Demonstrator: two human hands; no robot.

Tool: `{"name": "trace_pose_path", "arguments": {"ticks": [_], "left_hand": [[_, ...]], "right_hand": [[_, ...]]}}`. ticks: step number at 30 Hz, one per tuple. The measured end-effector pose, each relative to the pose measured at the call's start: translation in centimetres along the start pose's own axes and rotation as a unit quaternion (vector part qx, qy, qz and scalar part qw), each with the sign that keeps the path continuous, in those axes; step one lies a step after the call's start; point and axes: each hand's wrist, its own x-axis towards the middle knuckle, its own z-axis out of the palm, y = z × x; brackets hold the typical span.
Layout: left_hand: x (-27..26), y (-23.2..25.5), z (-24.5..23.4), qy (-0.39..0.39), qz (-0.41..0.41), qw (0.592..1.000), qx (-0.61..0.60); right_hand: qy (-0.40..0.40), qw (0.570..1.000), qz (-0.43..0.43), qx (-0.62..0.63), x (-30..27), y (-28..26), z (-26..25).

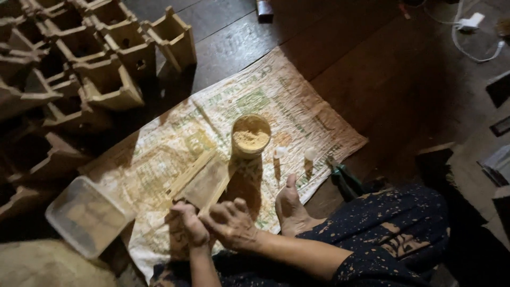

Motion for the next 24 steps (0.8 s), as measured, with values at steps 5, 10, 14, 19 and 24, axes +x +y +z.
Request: {"name": "trace_pose_path", "arguments": {"ticks": [5,10,14,19,24], "left_hand": [[1.0,-3.0,-4.5,0.107,0.101,0.959,0.242],[3.1,-5.6,-6.5,0.192,0.111,0.867,0.447],[3.4,-6.8,-5.9,0.228,0.074,0.876,0.418],[3.0,-7.3,-5.4,0.172,0.093,0.905,0.378],[2.7,-7.2,-5.3,0.105,0.118,0.929,0.335]], "right_hand": [[0.073,0.996,-0.027,-0.046,-0.4,1.0,1.9],[0.061,0.997,-0.032,-0.036,-1.2,1.0,2.0],[0.049,0.999,-0.007,-0.014,-0.8,0.6,1.2],[0.05,0.998,0.005,-0.042,-0.8,1.3,1.4],[0.025,1.0,-0.002,-0.013,-1.0,1.2,1.1]]}}
